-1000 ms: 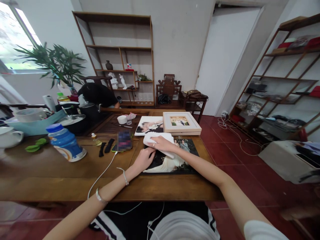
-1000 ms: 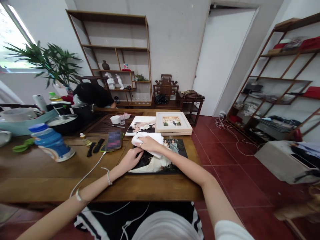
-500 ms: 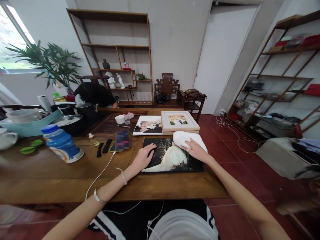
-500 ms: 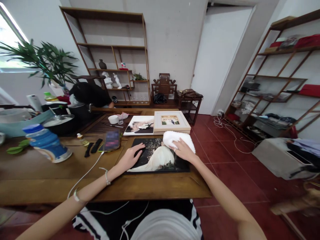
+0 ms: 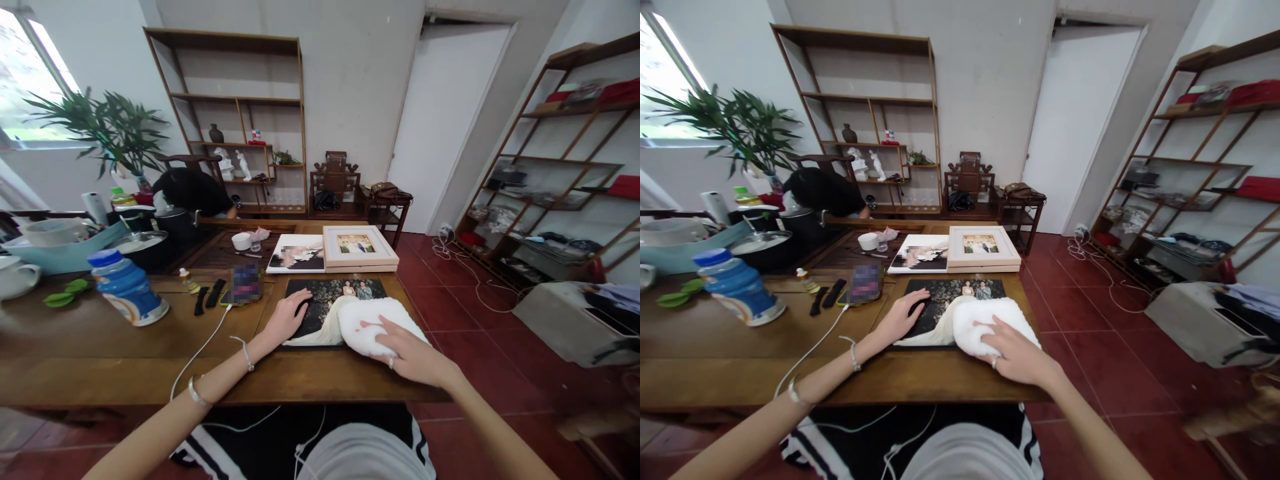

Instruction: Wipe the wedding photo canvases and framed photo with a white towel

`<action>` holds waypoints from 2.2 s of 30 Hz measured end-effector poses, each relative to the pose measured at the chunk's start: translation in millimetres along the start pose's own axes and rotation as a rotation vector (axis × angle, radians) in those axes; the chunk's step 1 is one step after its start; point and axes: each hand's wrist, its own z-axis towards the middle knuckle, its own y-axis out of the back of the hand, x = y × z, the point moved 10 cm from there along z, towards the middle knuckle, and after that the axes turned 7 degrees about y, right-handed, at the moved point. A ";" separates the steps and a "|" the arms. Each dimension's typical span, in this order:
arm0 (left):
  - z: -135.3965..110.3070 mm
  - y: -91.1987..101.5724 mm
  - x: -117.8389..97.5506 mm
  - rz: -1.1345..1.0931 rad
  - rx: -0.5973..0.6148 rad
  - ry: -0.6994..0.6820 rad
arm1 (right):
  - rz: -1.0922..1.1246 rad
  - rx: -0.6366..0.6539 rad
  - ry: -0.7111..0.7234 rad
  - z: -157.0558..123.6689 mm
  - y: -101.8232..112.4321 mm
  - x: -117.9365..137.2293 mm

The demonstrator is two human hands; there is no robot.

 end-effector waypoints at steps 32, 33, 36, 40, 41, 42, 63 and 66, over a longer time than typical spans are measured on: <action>0.5 3.6 -5.0 -0.036 -0.009 -0.046 | -0.036 -0.183 -0.078 61.4 23.4 -83.0; 0.5 3.7 -5.2 -0.037 -0.007 -0.046 | -0.048 -0.195 -0.088 68.6 26.6 -89.4; 0.4 3.5 -5.2 -0.031 -0.002 -0.040 | -0.084 -0.203 -0.081 80.9 31.1 -92.8; 0.1 3.2 -4.2 -0.034 -0.004 -0.035 | -0.088 -0.174 -0.003 69.6 22.8 -65.8; 0.1 3.3 -4.1 -0.037 -0.007 -0.035 | -0.078 -0.170 0.017 62.4 19.9 -55.3; 0.1 3.4 -4.2 -0.039 -0.010 -0.038 | -0.064 -0.165 0.036 54.3 16.8 -44.0; 0.0 3.2 -4.0 -0.056 -0.014 -0.050 | -0.149 -0.188 0.052 78.8 25.5 -68.3; -0.1 3.9 -5.2 -0.052 -0.024 -0.058 | -0.137 -0.173 0.126 66.0 14.9 -40.4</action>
